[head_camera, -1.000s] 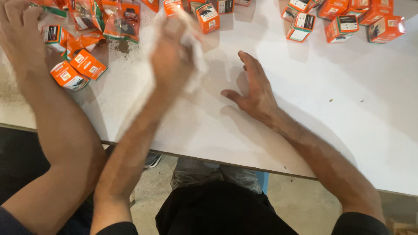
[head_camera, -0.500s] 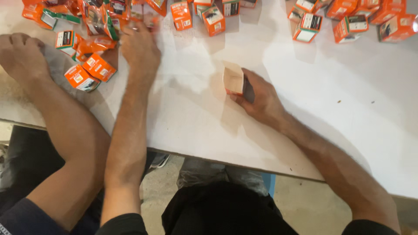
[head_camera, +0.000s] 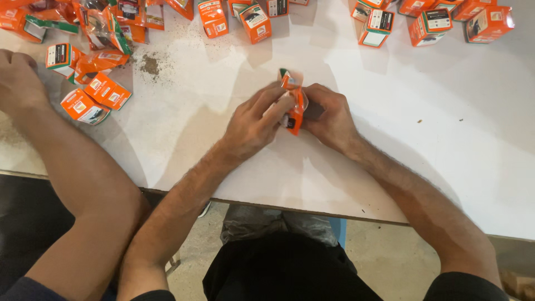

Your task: The person sits at a table covered with small orange cartons and plastic-wrapped items. They pick up a wrapped item, place it into an open carton, fold the carton flaps closed, and set the finished box aside, repeating this packing cycle with other boxes.

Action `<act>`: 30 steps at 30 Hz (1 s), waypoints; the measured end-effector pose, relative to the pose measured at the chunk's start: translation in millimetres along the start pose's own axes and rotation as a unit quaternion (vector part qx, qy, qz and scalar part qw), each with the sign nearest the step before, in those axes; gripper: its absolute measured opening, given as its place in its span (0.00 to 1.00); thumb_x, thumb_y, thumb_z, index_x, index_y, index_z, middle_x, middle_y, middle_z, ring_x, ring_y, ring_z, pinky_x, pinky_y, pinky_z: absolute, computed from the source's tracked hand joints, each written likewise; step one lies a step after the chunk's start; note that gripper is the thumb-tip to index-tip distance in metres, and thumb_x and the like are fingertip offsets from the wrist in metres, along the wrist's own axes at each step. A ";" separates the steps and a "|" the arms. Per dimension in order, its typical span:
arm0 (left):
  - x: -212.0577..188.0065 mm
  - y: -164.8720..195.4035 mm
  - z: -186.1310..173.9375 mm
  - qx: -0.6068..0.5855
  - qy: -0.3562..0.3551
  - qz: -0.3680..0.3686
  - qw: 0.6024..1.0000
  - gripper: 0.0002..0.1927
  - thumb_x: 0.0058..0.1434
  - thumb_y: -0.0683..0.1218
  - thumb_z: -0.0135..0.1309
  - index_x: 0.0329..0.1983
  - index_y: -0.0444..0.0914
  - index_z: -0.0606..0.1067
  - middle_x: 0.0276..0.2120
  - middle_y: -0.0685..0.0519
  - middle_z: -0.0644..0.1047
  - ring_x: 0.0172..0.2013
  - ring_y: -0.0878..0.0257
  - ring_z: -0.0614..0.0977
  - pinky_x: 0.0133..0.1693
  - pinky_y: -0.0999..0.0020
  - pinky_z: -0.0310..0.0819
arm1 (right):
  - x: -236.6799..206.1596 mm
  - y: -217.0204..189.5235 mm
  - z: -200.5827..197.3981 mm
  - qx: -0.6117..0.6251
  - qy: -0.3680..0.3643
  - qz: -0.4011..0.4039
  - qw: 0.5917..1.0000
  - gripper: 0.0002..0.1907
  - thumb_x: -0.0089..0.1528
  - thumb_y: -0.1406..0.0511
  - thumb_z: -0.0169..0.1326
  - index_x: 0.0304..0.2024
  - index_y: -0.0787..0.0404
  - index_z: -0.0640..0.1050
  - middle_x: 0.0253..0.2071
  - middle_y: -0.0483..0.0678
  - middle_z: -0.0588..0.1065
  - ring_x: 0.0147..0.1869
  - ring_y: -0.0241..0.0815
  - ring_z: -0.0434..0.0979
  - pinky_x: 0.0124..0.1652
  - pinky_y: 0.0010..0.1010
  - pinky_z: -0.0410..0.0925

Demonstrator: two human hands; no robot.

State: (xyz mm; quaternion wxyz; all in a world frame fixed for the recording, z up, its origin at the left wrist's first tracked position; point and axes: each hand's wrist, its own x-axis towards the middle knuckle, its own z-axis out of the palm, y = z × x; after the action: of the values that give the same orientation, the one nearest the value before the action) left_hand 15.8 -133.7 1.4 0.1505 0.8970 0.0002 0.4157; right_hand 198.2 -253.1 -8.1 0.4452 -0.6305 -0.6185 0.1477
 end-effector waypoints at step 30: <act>9.0 -39.1 6.6 -0.582 -0.045 -0.495 0.644 0.16 0.64 0.47 0.47 0.43 0.32 0.78 0.30 0.51 0.81 0.24 0.67 0.79 0.27 0.70 0.81 | -6.3 -13.4 7.6 -0.253 0.018 -0.135 0.958 0.34 0.55 0.65 0.69 0.63 0.65 0.73 0.51 0.58 0.75 0.55 0.56 0.74 0.51 0.44 0.70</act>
State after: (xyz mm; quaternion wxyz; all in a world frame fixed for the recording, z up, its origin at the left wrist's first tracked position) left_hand 31.5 -97.1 -6.5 0.8245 0.5082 0.1961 0.1531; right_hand 182.8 -258.1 -4.7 0.2979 -0.6356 -0.7070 -0.0860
